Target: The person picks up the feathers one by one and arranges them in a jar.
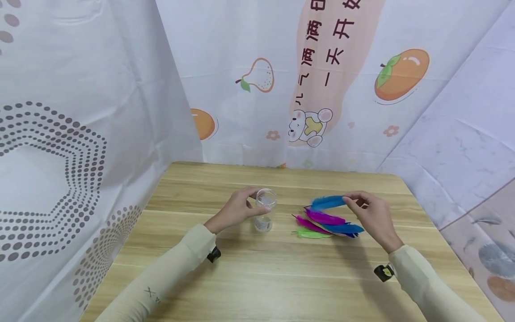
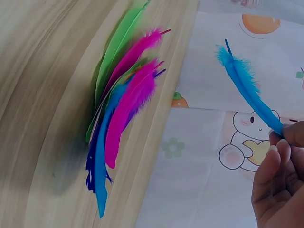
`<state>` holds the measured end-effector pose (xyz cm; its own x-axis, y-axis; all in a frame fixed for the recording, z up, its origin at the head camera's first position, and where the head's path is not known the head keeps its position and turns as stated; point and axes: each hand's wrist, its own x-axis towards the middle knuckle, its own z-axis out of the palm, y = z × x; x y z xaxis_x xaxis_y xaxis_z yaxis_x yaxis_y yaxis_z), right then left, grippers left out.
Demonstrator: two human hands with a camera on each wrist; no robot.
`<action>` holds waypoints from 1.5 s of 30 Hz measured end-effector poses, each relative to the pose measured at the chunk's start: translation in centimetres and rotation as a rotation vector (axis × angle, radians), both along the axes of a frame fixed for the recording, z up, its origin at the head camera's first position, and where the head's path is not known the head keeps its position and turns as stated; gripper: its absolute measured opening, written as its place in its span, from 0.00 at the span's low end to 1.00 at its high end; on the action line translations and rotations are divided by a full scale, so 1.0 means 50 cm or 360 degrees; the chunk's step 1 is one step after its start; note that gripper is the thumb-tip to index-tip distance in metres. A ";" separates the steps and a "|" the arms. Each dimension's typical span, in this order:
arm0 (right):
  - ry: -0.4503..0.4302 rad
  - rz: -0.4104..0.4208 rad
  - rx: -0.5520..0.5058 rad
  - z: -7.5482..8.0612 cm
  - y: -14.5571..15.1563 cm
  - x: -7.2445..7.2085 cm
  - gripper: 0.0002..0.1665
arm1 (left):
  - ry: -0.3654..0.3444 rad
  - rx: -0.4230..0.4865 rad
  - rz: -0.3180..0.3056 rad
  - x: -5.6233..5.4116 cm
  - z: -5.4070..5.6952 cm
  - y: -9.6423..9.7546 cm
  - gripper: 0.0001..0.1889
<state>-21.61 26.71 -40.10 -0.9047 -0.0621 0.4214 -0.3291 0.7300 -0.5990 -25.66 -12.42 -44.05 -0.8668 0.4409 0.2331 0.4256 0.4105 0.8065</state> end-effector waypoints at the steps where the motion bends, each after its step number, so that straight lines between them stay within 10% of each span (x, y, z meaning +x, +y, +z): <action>1: 0.0001 0.0009 -0.0006 0.001 -0.002 0.000 0.12 | 0.0003 0.0005 -0.0002 0.000 -0.001 0.001 0.30; 45: 0.0129 0.0168 -0.0100 0.034 -0.072 -0.018 0.08 | -0.0047 0.0041 -0.0071 0.002 0.018 0.001 0.32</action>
